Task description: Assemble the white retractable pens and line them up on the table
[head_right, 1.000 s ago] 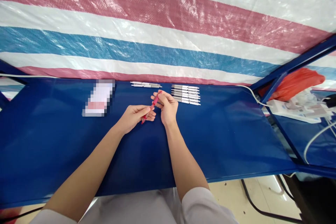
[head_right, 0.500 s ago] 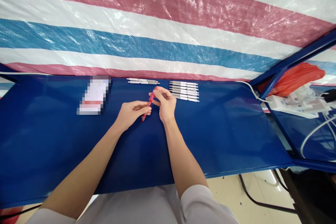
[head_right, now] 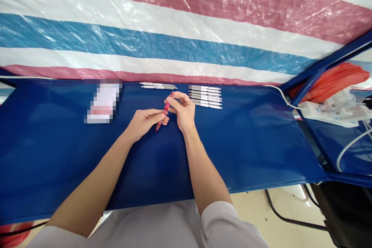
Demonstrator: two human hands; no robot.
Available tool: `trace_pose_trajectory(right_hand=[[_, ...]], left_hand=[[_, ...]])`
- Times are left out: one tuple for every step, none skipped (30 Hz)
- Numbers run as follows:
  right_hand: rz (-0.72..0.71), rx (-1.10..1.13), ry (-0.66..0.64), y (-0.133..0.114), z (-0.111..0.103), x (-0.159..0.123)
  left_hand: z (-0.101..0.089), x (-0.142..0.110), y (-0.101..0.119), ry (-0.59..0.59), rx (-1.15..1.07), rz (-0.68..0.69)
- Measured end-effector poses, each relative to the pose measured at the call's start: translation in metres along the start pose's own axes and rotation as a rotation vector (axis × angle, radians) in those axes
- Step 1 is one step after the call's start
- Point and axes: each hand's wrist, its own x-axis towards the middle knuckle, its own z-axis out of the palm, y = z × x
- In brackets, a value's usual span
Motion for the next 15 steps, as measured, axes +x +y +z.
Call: trace_pose_trajectory(right_hand=[[0.002,-0.001,0.002,0.0002,-0.0006,0.0005],[0.009,0.0,0.007,0.0002,-0.0012,0.0008],[0.019,0.003,0.014,0.0001,-0.0017,0.001],[0.032,0.01,0.02,-0.0001,-0.002,0.0011],[0.045,0.02,0.023,-0.0004,-0.0023,0.0009],[0.056,0.034,0.021,-0.0007,-0.0024,0.0007],[0.063,0.048,0.015,-0.001,-0.0025,0.0004],[0.066,0.059,0.006,-0.0011,-0.0025,0.0001],[0.065,0.067,-0.005,-0.0011,-0.0026,-0.0002],[0.061,0.072,-0.016,-0.0009,-0.0026,-0.0005],[0.053,0.073,-0.023,-0.0007,-0.0026,-0.0006],[0.044,0.073,-0.027,-0.0005,-0.0026,-0.0007],[0.036,0.072,-0.027,-0.0002,-0.0026,-0.0007],[0.028,0.07,-0.024,0.0,-0.0026,-0.0006],[0.025,0.065,-0.018,0.0003,-0.0026,-0.0005]], left_hand=[[-0.0006,0.0,0.0002,-0.023,-0.002,0.006],[-0.0011,-0.0002,0.0005,-0.049,-0.005,0.011],[-0.0017,-0.0004,0.001,-0.073,-0.009,0.017],[-0.002,-0.0009,0.0017,-0.095,-0.014,0.023],[-0.0021,-0.0014,0.0023,-0.11,-0.019,0.028],[-0.002,-0.0019,0.0029,-0.116,-0.023,0.03],[-0.0018,-0.0023,0.0033,-0.115,-0.024,0.03],[-0.0013,-0.0026,0.0035,-0.108,-0.02,0.027],[-0.0009,-0.0027,0.0033,-0.094,-0.013,0.024],[-0.0003,-0.0026,0.0028,-0.072,-0.005,0.024],[0.0002,-0.0023,0.0021,-0.044,0.003,0.028],[0.0006,-0.0018,0.0011,-0.012,0.01,0.037],[0.0011,-0.0012,0.0,0.021,0.014,0.05],[0.0016,-0.0005,-0.0011,0.055,0.017,0.065],[0.002,0.0001,-0.0021,0.089,0.022,0.078]])
